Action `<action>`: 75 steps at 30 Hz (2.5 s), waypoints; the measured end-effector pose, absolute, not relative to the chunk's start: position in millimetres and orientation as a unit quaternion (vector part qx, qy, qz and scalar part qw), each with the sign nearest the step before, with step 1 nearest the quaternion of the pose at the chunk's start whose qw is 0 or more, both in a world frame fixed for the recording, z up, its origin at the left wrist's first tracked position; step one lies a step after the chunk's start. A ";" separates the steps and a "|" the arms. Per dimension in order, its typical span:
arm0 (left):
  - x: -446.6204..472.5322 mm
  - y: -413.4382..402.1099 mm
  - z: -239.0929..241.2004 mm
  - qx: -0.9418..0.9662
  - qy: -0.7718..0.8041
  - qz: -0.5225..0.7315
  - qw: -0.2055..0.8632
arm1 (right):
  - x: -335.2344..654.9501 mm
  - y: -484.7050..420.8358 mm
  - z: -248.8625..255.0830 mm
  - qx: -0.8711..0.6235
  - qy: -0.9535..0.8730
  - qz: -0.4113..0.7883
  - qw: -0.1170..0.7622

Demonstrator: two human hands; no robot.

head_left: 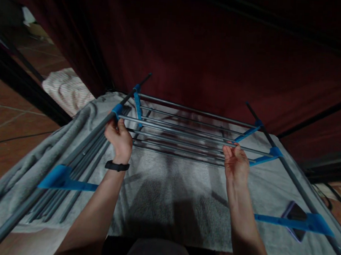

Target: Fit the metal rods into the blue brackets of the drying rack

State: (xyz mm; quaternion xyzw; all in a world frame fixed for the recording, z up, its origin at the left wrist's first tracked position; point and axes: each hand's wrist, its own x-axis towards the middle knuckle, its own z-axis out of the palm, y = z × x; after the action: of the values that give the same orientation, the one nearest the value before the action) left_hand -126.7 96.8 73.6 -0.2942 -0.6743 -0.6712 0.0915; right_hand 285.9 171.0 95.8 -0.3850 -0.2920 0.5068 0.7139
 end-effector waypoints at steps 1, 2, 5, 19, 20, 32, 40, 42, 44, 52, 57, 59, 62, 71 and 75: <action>-126.1 96.6 73.7 -0.293 -0.676 -0.669 0.099 | 285.8 170.5 96.5 -0.389 -0.288 0.505 0.715; -125.6 96.7 73.4 -0.291 -0.677 -0.668 0.105 | 285.7 170.2 97.1 -0.391 -0.285 0.503 0.716; -124.9 98.1 71.4 -0.289 -0.672 -0.672 0.111 | 285.5 169.8 97.9 -0.389 -0.283 0.502 0.718; -121.7 99.1 70.1 -0.302 -0.686 -0.653 0.111 | 289.5 170.9 97.1 -0.390 -0.307 0.504 0.707; -121.4 98.3 69.9 -0.305 -0.691 -0.645 0.114 | 289.6 170.3 97.2 -0.387 -0.307 0.509 0.705; -91.2 72.7 45.7 -0.407 -0.735 -0.523 0.142 | 292.4 151.6 88.8 -0.391 -0.315 0.565 0.655; -47.5 39.5 -9.0 -0.530 -0.726 -0.413 0.145 | 276.0 96.9 41.7 -0.454 -0.328 0.619 0.551; -37.1 30.7 -23.4 -0.562 -0.716 -0.387 0.148 | 273.8 84.3 25.4 -0.465 -0.344 0.622 0.528; -27.9 21.2 -34.4 -0.604 -0.701 -0.349 0.151 | 274.7 75.8 9.0 -0.483 -0.369 0.607 0.512; -10.8 -0.4 -46.9 -0.746 -0.634 -0.193 0.062 | 300.8 59.2 -57.1 -0.529 -0.661 0.313 0.429; -11.0 1.5 -46.6 -0.771 -0.612 -0.175 0.024 | 303.5 44.3 -81.3 -0.506 -0.718 0.262 0.400; -10.7 2.5 -48.1 -0.780 -0.602 -0.168 0.006 | 301.9 41.4 -84.4 -0.501 -0.726 0.254 0.397; -9.7 3.8 -51.0 -0.786 -0.598 -0.154 -0.016 | 299.7 41.1 -84.8 -0.505 -0.730 0.240 0.393; -7.5 6.4 -47.6 -0.789 -0.601 -0.128 -0.022 | 297.5 43.8 -83.0 -0.513 -0.715 0.249 0.405; -6.4 7.7 -43.1 -0.785 -0.608 -0.119 -0.028 | 297.4 44.9 -84.9 -0.515 -0.728 0.230 0.391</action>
State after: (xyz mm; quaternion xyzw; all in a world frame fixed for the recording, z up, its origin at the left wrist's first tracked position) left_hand -6.4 7.7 -43.1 -0.7847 -0.6077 -0.1189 -0.0280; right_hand 297.4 44.9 -84.9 -0.5147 -0.7275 0.2304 0.3907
